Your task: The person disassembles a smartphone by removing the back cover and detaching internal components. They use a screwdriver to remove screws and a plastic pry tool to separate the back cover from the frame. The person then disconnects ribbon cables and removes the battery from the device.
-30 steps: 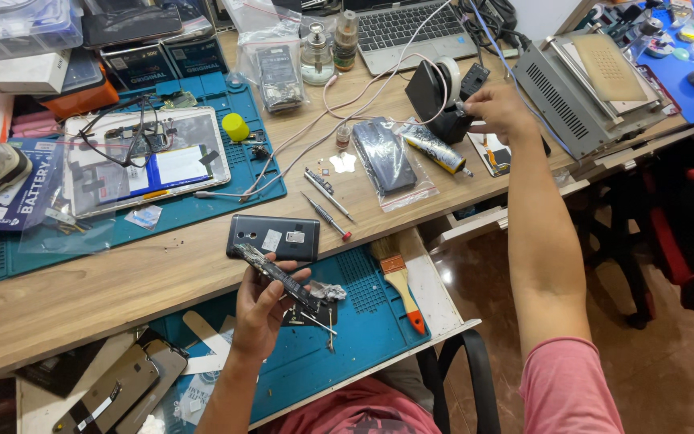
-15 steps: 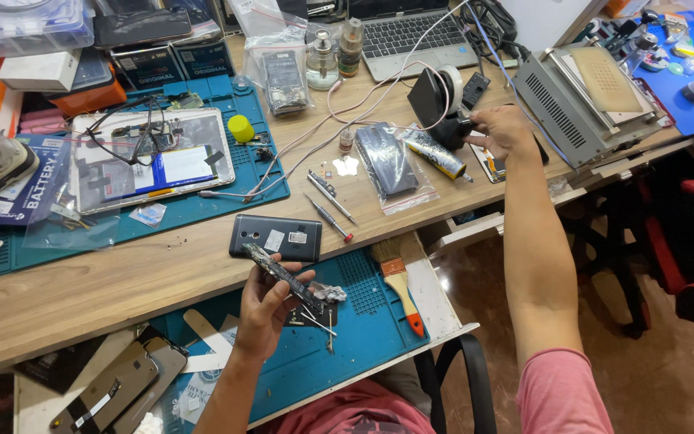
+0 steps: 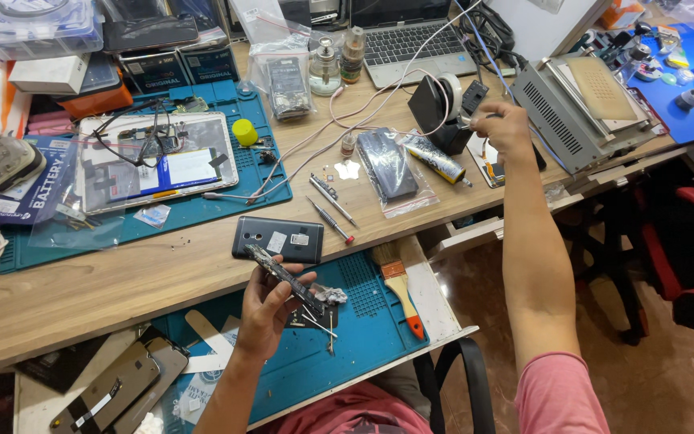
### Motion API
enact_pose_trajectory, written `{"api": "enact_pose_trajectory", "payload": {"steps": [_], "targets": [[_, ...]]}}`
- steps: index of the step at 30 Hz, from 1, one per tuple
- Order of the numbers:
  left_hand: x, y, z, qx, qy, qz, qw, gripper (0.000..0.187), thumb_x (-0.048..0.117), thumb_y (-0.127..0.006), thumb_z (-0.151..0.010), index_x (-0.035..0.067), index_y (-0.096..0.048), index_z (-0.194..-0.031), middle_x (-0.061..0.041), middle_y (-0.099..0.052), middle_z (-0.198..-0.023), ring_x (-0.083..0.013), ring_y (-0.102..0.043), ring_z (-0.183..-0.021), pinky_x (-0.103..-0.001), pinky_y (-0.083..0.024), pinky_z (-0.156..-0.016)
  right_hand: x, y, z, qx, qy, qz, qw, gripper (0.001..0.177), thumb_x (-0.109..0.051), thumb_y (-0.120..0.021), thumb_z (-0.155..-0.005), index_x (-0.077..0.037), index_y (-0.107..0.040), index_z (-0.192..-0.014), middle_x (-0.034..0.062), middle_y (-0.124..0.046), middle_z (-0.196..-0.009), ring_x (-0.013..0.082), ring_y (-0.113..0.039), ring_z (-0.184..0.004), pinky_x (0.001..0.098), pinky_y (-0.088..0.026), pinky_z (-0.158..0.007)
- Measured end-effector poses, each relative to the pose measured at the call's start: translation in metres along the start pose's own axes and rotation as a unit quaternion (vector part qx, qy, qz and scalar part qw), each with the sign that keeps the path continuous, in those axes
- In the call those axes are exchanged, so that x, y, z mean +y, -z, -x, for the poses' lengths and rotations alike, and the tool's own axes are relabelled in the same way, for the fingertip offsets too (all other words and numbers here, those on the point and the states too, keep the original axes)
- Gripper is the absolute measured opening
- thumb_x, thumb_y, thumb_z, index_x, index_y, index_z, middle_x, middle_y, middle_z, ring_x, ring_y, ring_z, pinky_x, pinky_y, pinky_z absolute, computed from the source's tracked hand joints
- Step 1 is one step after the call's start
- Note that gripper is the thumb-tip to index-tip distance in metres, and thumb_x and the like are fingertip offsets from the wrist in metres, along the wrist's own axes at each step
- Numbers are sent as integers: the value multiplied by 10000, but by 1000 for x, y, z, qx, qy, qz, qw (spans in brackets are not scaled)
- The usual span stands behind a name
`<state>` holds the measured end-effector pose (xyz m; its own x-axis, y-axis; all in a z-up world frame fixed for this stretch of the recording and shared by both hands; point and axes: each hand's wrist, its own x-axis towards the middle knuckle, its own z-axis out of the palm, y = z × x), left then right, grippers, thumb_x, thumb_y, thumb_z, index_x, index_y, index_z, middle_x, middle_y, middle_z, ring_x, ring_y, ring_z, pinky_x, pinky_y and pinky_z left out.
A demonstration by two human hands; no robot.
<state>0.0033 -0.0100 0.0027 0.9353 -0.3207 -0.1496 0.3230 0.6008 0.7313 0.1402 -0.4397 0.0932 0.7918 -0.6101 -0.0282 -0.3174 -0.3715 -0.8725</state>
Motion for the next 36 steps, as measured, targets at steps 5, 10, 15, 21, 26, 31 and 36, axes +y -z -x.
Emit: {"api": "enact_pose_trajectory", "payload": {"steps": [5,10,15,21,26,31,36], "targets": [[-2,1,0,-10,-5,6,1000,534,126,-598,-772,30,-361,-1240,-202,-573,-1101,-398,-611,-1011,-472,-551,-780,-8,0,20,7,-43,3,999,558,-68,-668,-731,-73,-483,-1258,97,-596,-1139,138,-637,-805,323,-429,-889],[-2,0,0,-6,2,-1,1000,537,141,-603,-766,34,-369,-1238,-201,-575,-1100,-395,-613,-1013,-461,-552,-771,19,-7,4,5,-52,-52,997,590,-45,-653,-703,-74,-472,-1264,113,-641,-904,128,-666,-764,224,-345,-430],[-4,0,-1,-6,4,4,1000,540,132,-605,-766,34,-368,-1241,-202,-573,-1097,-397,-616,-1002,-446,-554,-753,26,-10,3,18,-57,-89,994,508,-56,-658,-701,-89,-519,-1188,25,-538,-828,82,-470,-624,219,-374,-531],[-6,-1,0,-14,4,4,1000,524,146,-610,-769,39,-375,-1224,-199,-568,-1100,-406,-612,-1013,-442,-557,-746,35,-15,-6,39,27,-52,997,411,29,-647,-711,-85,-440,-1047,-32,-470,-590,71,-446,-502,220,-401,-519],[-8,-1,2,-39,-13,-3,999,674,160,-611,-756,-39,-262,-1297,-279,-475,-1149,-427,-539,-1070,-483,-533,-838,61,-22,-34,121,11,-22,992,465,-40,-675,-559,-175,-519,-975,-68,-494,-600,66,-547,-621,193,-487,-604],[-6,-2,4,-47,-20,-2,999,665,158,-610,-758,-36,-268,-1294,-278,-477,-1148,-432,-535,-1076,-491,-526,-846,86,-24,-41,184,-14,25,983,439,-48,-730,-523,-172,-554,-905,-13,-561,-682,138,-645,-740,246,-542,-575],[-4,2,2,-50,-13,-6,999,647,160,-621,-776,-34,-276,-1288,-270,-486,-1135,-428,-550,-1059,-495,-542,-833,85,-14,-21,226,127,-14,966,395,-74,-641,-685,-174,-542,-1054,-1,-650,-695,109,-629,-691,270,-496,-652]]}}
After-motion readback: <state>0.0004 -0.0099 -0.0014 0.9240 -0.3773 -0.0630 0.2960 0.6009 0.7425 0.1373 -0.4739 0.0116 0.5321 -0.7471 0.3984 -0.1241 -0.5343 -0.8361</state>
